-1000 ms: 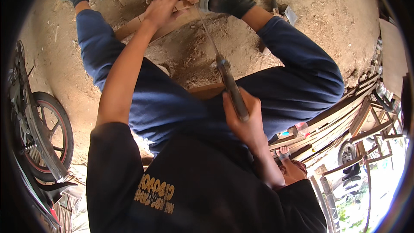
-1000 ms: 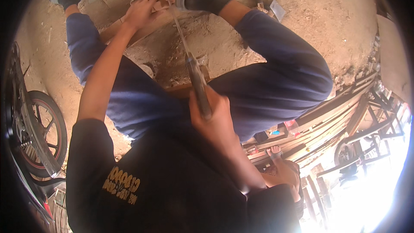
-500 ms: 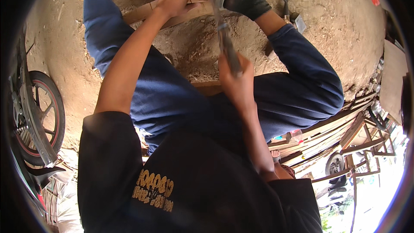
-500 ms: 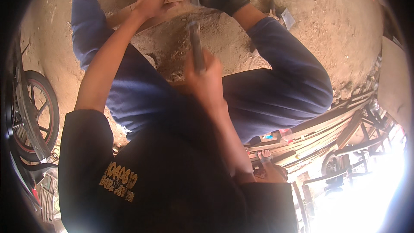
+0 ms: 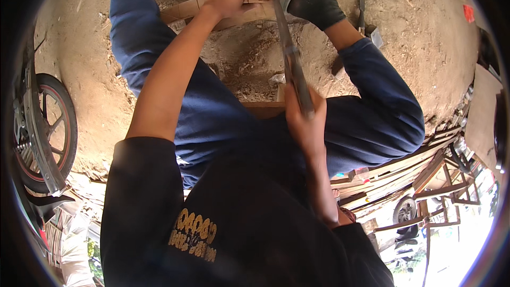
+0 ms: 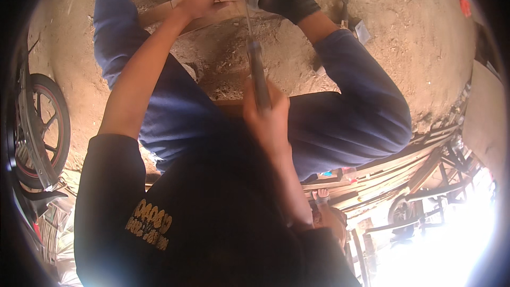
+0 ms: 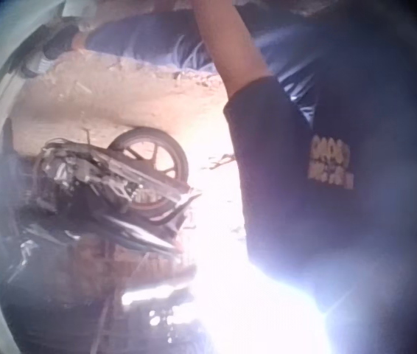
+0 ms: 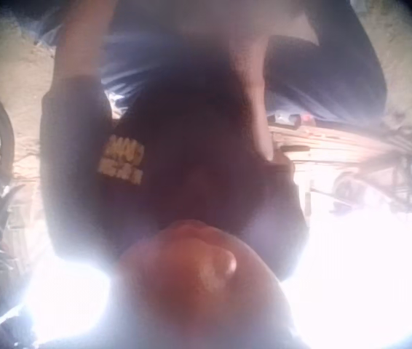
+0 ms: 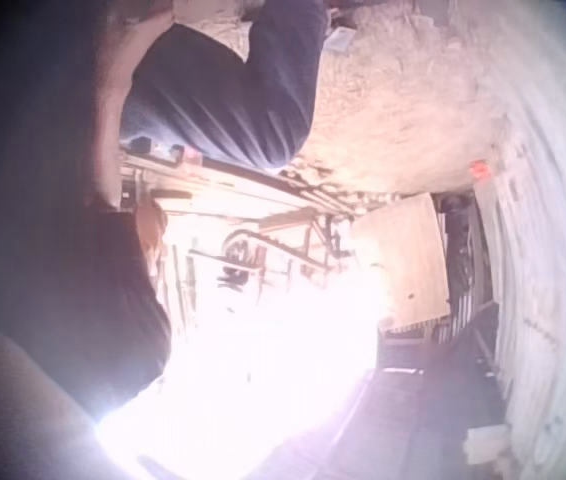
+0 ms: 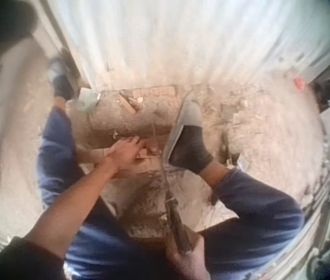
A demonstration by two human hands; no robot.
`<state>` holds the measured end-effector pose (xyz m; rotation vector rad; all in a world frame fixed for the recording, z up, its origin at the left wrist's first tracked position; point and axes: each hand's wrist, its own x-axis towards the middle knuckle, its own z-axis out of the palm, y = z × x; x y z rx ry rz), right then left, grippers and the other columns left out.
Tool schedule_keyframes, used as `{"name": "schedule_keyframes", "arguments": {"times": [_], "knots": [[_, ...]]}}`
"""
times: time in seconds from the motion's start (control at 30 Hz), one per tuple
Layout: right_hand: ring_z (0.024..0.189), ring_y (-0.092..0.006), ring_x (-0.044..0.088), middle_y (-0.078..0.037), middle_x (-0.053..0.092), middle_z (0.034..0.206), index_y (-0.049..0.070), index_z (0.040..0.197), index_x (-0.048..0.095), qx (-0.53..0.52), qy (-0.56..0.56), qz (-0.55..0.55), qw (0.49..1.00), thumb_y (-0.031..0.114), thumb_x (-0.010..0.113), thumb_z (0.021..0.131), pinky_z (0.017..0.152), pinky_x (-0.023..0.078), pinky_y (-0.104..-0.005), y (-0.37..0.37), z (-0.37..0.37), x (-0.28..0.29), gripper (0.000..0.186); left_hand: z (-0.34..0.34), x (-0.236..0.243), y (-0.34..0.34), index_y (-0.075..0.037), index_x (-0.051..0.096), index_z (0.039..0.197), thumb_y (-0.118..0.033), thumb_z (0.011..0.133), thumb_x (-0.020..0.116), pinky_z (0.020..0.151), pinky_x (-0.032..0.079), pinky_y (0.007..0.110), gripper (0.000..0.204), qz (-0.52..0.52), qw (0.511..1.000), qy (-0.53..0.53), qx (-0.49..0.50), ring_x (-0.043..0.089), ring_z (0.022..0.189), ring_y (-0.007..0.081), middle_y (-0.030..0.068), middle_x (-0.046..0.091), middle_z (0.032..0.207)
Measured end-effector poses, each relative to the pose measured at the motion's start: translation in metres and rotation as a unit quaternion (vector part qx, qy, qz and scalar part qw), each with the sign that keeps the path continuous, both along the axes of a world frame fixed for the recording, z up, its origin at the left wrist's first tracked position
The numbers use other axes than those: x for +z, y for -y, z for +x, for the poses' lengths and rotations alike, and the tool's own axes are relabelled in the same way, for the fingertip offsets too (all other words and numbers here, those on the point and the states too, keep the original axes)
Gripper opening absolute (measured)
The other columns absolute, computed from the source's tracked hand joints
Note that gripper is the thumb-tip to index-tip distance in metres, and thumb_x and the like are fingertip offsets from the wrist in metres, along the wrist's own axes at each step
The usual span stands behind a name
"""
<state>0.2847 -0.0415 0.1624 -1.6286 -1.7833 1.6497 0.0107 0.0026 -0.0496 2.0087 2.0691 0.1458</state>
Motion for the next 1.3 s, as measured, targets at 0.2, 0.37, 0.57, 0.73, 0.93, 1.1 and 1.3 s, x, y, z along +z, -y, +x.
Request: {"name": "schedule_keyframes", "arguments": {"times": [0.2, 0.37, 0.57, 0.73, 0.93, 1.1, 1.3], "knots": [[0.061, -0.006, 0.046, -0.006, 0.051, 0.06, -0.004, 0.079, 0.055, 0.027, 0.015, 0.028, 0.999, 0.006, 0.06, 0.093, 0.051, 0.04, -0.0298, 0.012, 0.017, 0.004, 0.018, -0.005, -0.005, 0.002, -0.01, 0.049, 0.135, -0.04, 0.083, 0.073, 0.099, 0.044, 0.049, 0.065, -0.032, 0.997, 0.065, 0.035, 0.054, 0.12, 0.0371, 0.0183, 0.052, 0.131], [0.055, -0.0118, 0.049, -0.013, 0.054, 0.059, -0.005, 0.081, 0.058, 0.038, 0.009, 0.016, 0.999, 0.007, 0.06, 0.092, 0.051, 0.042, -0.0349, -0.007, -0.021, -0.019, 0.016, -0.002, 0.01, 0.0, -0.006, 0.052, 0.13, -0.045, 0.088, 0.066, 0.092, 0.05, 0.046, 0.06, -0.028, 0.999, 0.016, 0.001, 0.06, 0.11, 0.035, 0.0162, 0.057, 0.12], [0.056, -0.0107, 0.046, -0.013, 0.052, 0.06, -0.003, 0.076, 0.054, 0.04, 0.005, 0.06, 0.997, 0.008, 0.06, 0.091, 0.051, 0.04, -0.0335, 0.023, 0.02, 0.002, 0.02, -0.003, 0.018, -0.007, -0.004, 0.051, 0.128, -0.039, 0.086, 0.068, 0.092, 0.049, 0.046, 0.057, -0.042, 0.998, 0.048, 0.02, 0.058, 0.112, 0.0362, 0.0178, 0.055, 0.121], [0.06, -0.0066, 0.044, -0.006, 0.05, 0.06, -0.003, 0.079, 0.057, 0.018, 0.016, 0.021, 0.999, 0.004, 0.06, 0.092, 0.052, 0.039, -0.0291, -0.009, -0.003, 0.003, 0.015, -0.011, 0.035, -0.025, -0.002, 0.058, 0.123, -0.028, 0.087, 0.069, 0.095, 0.047, 0.048, 0.045, -0.088, 0.987, 0.109, 0.085, 0.058, 0.113, 0.0381, 0.0231, 0.059, 0.119], [0.058, -0.0037, 0.042, 0.0, 0.049, 0.06, -0.002, 0.079, 0.057, 0.037, 0.058, -0.002, 0.998, 0.005, 0.061, 0.093, 0.049, 0.036, -0.0273, 0.016, 0.043, 0.051, 0.017, 0.001, 0.008, -0.003, -0.004, 0.053, 0.129, -0.044, 0.089, 0.067, 0.091, 0.053, 0.043, 0.058, 0.016, 1.0, -0.003, -0.004, 0.061, 0.112, 0.0328, 0.0143, 0.057, 0.121], [0.059, -0.0042, 0.041, 0.001, 0.048, 0.062, 0.0, 0.078, 0.056, 0.015, 0.04, 0.0, 0.999, 0.005, 0.061, 0.093, 0.05, 0.035, -0.0269, 0.027, 0.038, 0.038, 0.017, -0.008, 0.003, 0.001, 0.0, 0.056, 0.119, -0.042, 0.085, 0.071, 0.085, 0.056, 0.042, 0.056, 0.056, 0.997, -0.031, -0.037, 0.064, 0.104, 0.0323, 0.0147, 0.056, 0.117], [0.061, -0.0036, 0.039, 0.002, 0.047, 0.062, 0.0, 0.076, 0.055, -0.028, 0.051, -0.065, 0.996, 0.006, 0.059, 0.093, 0.051, 0.033, -0.0258, 0.025, 0.039, 0.044, 0.019, -0.012, 0.003, -0.013, 0.0, 0.058, 0.111, -0.044, 0.085, 0.068, 0.083, 0.054, 0.043, 0.053, 0.05, 0.997, -0.002, -0.06, 0.062, 0.104, 0.0327, 0.0144, 0.057, 0.107]]}}
